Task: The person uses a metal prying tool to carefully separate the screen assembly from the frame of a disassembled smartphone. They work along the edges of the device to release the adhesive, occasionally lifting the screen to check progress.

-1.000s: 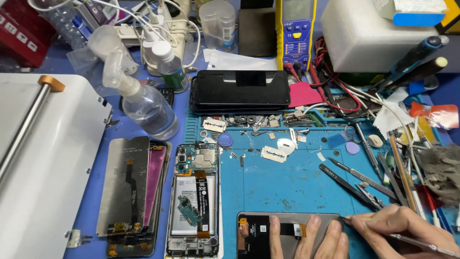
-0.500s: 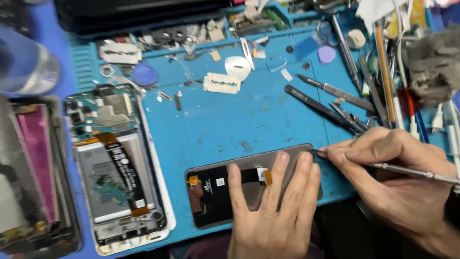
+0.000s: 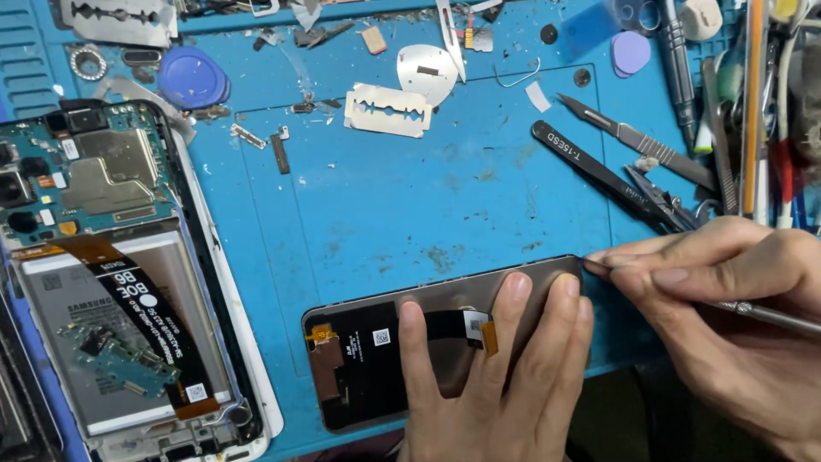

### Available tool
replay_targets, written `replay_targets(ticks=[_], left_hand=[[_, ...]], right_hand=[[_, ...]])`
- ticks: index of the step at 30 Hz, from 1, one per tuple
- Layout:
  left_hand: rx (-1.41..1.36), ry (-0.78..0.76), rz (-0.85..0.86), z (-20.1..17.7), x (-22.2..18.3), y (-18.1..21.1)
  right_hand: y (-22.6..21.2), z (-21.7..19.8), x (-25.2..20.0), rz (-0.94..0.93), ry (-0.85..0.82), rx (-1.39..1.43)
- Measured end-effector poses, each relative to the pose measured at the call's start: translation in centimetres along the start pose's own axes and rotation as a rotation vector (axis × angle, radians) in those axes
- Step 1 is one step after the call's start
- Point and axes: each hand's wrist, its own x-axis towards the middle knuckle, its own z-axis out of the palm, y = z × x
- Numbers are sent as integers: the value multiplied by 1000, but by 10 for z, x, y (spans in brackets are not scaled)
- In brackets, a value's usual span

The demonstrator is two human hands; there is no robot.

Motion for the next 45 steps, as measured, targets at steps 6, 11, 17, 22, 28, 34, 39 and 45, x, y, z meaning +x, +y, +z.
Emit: replay_targets(ticks=[6, 11, 17, 22, 28, 34, 39, 45], left_hand=[[-69, -47, -1, -1, -5, -3], [-58, -51, -2, 3, -8, -4], [-11, -38, 6, 5, -7, -5], [-41, -46, -11, 5, -5, -6], [-11, -78, 1, -1, -3, -6], [-62, -69, 5, -1, -7, -7], [-85, -96, 31, -2, -9, -11], [-75, -86, -2, -3, -8, -10]], right_hand=[[18, -8, 11, -57, -133, 29], [20, -6, 14, -65, -171, -2], [48, -11, 15, -94, -216, 43], [56, -18, 23, -189, -305, 41], [57, -23, 31, -213, -361, 90], [58, -18, 35, -195, -373, 126], [88, -17, 26, -199, -363, 226], [82, -16, 26, -251, -362, 210]])
